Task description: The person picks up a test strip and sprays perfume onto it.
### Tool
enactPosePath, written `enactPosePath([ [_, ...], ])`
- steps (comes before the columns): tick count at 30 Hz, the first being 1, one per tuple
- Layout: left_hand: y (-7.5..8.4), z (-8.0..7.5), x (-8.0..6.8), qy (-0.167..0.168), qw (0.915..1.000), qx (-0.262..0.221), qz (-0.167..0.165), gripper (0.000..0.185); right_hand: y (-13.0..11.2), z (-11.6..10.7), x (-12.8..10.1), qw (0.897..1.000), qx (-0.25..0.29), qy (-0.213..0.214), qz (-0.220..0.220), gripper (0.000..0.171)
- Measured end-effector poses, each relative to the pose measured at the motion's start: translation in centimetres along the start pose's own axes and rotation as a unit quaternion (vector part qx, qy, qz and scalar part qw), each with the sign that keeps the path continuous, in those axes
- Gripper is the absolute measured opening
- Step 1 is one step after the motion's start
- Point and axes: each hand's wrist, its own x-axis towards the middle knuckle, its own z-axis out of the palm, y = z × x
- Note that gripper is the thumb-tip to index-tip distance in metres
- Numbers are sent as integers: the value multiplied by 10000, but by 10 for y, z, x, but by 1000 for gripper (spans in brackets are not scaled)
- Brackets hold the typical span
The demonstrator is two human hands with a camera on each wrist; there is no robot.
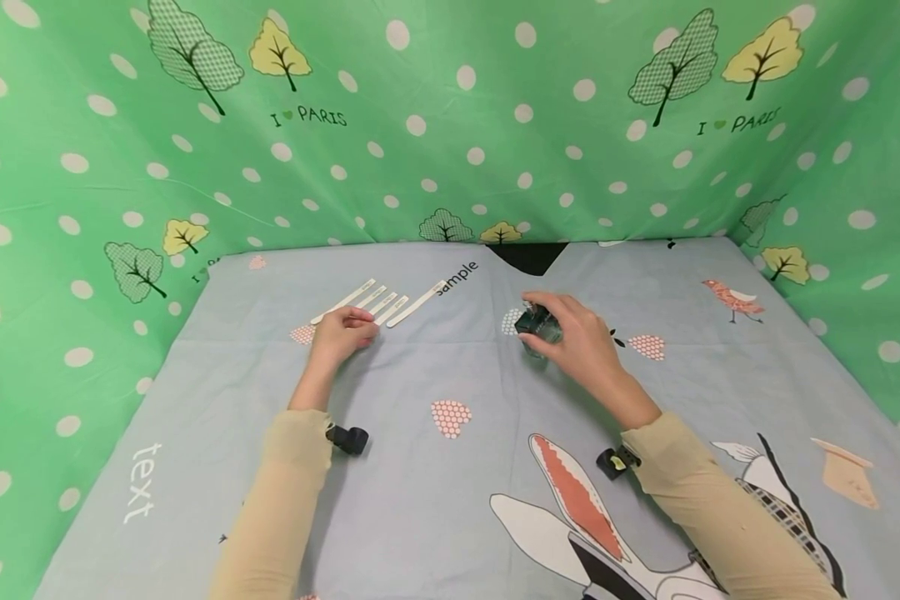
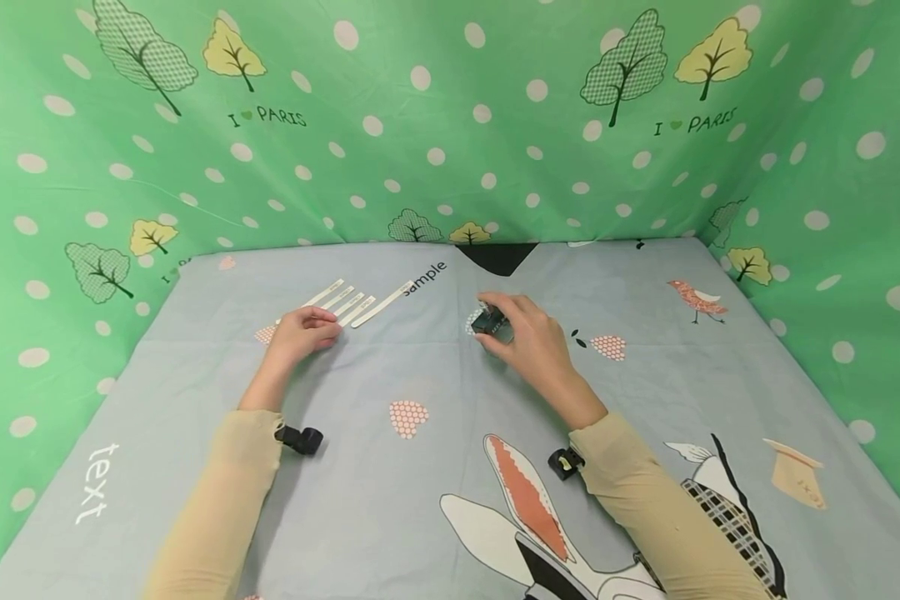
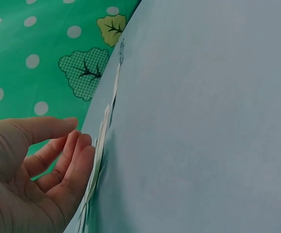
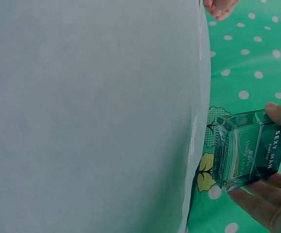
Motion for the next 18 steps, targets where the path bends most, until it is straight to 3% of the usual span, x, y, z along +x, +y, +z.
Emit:
enactPosePath([
  [18, -2, 9, 3, -174, 9997, -145, 18, 32, -1, 1, 0, 10000, -12, -36, 22, 56],
])
